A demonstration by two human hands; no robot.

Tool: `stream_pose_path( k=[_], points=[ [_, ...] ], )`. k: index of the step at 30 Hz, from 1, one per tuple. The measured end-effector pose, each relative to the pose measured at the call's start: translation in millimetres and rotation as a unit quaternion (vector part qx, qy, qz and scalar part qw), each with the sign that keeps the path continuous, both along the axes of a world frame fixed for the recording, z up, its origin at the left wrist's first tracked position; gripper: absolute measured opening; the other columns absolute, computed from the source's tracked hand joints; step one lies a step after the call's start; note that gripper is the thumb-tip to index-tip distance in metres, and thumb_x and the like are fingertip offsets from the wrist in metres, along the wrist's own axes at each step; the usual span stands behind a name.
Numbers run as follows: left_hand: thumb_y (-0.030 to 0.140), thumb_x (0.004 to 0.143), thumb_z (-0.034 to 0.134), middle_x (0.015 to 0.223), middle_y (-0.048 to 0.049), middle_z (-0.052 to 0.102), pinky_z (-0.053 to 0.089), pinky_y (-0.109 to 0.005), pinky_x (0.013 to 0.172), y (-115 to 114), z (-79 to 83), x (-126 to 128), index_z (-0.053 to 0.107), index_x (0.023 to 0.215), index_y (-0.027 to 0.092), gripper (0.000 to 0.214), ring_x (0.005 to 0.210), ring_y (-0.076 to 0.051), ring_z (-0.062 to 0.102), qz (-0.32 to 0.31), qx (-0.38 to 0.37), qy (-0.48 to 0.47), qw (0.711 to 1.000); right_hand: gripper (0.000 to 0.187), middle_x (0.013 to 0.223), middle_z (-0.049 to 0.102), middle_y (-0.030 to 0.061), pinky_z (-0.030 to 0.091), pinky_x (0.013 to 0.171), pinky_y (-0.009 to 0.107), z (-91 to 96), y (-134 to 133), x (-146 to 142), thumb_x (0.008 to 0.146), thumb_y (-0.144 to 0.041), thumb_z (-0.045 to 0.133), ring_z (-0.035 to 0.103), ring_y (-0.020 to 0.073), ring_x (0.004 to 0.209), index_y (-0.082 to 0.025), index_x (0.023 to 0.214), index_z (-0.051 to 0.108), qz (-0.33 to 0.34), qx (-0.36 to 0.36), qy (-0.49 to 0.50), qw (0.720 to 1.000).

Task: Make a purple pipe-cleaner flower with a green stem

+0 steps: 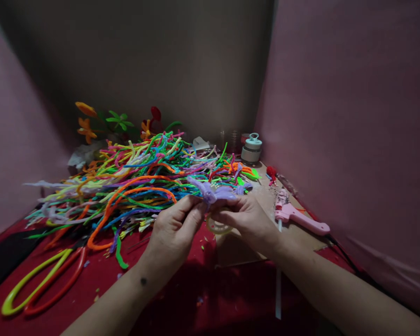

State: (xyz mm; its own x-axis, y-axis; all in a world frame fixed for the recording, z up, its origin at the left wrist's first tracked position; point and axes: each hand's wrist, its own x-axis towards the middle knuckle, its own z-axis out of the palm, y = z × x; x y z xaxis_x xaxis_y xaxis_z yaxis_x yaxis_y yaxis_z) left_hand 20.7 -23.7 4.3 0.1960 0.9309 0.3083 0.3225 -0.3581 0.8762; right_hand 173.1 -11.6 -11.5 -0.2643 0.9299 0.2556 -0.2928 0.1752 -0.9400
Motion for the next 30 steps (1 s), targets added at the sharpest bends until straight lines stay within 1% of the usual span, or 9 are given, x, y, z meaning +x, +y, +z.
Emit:
stream_pose_path(
  k=[3, 7, 11, 14, 18, 21, 24, 27, 30],
  points=[
    [0.026, 0.083, 0.047, 0.055, 0.0048, 0.042, 0.029, -0.018, 0.045, -1, 3.8, -2, 0.056, 0.074, 0.017, 0.016, 0.049, -0.007, 0.033, 0.014, 0.045, 0.046, 0.998, 0.019, 0.068, 0.063, -0.0014, 0.043, 0.061, 0.023, -2.6, 2, 1, 0.059, -0.025, 0.076, 0.051, 0.0078, 0.058, -0.019, 0.076, 0.071, 0.038, -0.048, 0.044, 0.997],
    [0.026, 0.084, 0.047, 0.060, 0.0032, 0.046, 0.035, -0.018, 0.052, -1, 3.3, -4, 0.055, 0.073, 0.016, 0.016, 0.055, -0.009, 0.040, 0.019, 0.096, 0.095, 0.991, 0.018, 0.060, 0.061, -0.0007, 0.040, 0.055, 0.022, -6.7, 2, -1, 0.065, -0.031, 0.072, 0.049, 0.0073, 0.052, -0.015, 0.071, 0.069, 0.077, -0.124, 0.101, 0.984],
    [0.021, 0.083, 0.048, 0.056, 0.0049, 0.044, 0.034, -0.017, 0.049, 0, 0.9, -4, 0.054, 0.072, 0.017, 0.014, 0.050, -0.007, 0.039, 0.011, 0.153, 0.129, 0.980, 0.020, 0.072, 0.065, 0.0007, 0.043, 0.072, 0.028, -4.9, -2, -4, 0.062, -0.022, 0.073, 0.057, 0.0118, 0.068, -0.016, 0.080, 0.069, 0.108, -0.114, 0.124, 0.980],
    [0.019, 0.084, 0.047, 0.058, 0.0048, 0.047, 0.035, -0.016, 0.050, 2, -0.3, -4, 0.054, 0.075, 0.016, 0.012, 0.050, -0.007, 0.041, 0.000, 0.184, 0.149, 0.972, 0.022, 0.079, 0.066, 0.0013, 0.042, 0.078, 0.030, -2.6, -4, -7, 0.062, -0.018, 0.072, 0.058, 0.0142, 0.077, -0.017, 0.084, 0.069, 0.108, -0.103, 0.133, 0.980],
    [0.017, 0.084, 0.047, 0.060, 0.0043, 0.049, 0.035, -0.015, 0.051, 4, -3.7, -6, 0.054, 0.075, 0.016, 0.011, 0.051, -0.006, 0.043, 0.004, 0.227, 0.171, 0.959, 0.019, 0.074, 0.064, 0.0014, 0.043, 0.074, 0.029, -3.9, -3, -7, 0.061, -0.018, 0.070, 0.058, 0.0138, 0.071, -0.015, 0.081, 0.069, 0.107, -0.125, 0.128, 0.978],
    [0.016, 0.083, 0.048, 0.058, 0.0047, 0.046, 0.034, -0.017, 0.050, 3, -5.1, -6, 0.054, 0.076, 0.016, 0.010, 0.049, -0.006, 0.041, 0.021, 0.241, 0.185, 0.952, 0.010, 0.065, 0.061, -0.0009, 0.043, 0.064, 0.026, -6.5, -3, -6, 0.066, -0.019, 0.066, 0.053, 0.0106, 0.061, -0.015, 0.075, 0.068, 0.066, -0.118, 0.077, 0.988],
    [0.019, 0.083, 0.048, 0.057, 0.0046, 0.044, 0.033, -0.018, 0.050, 0, -2.5, -3, 0.055, 0.075, 0.016, 0.011, 0.050, -0.007, 0.038, 0.029, 0.172, 0.149, 0.973, 0.006, 0.061, 0.057, -0.0037, 0.043, 0.064, 0.025, -6.7, -5, -6, 0.069, -0.015, 0.062, 0.051, 0.0093, 0.061, -0.017, 0.071, 0.067, -0.008, -0.036, 0.026, 0.999],
    [0.027, 0.082, 0.048, 0.053, 0.0059, 0.037, 0.028, -0.018, 0.043, -1, 2.0, 1, 0.051, 0.070, 0.017, 0.016, 0.046, -0.006, 0.032, -0.005, -0.008, 0.033, 0.999, 0.009, 0.070, 0.061, -0.0030, 0.044, 0.073, 0.027, -5.8, -7, -8, 0.071, -0.017, 0.063, 0.055, 0.0109, 0.073, -0.021, 0.075, 0.069, -0.063, 0.051, 0.035, 0.996],
    [0.034, 0.081, 0.051, 0.048, 0.0081, 0.029, 0.018, -0.016, 0.037, -1, 4.4, 3, 0.043, 0.064, 0.018, 0.025, 0.040, -0.004, 0.021, -0.064, -0.176, -0.106, 0.977, 0.009, 0.076, 0.063, -0.0009, 0.044, 0.076, 0.029, -6.2, -8, -9, 0.072, -0.021, 0.064, 0.056, 0.0127, 0.077, -0.023, 0.077, 0.071, -0.113, 0.073, 0.027, 0.991]
  ],
)
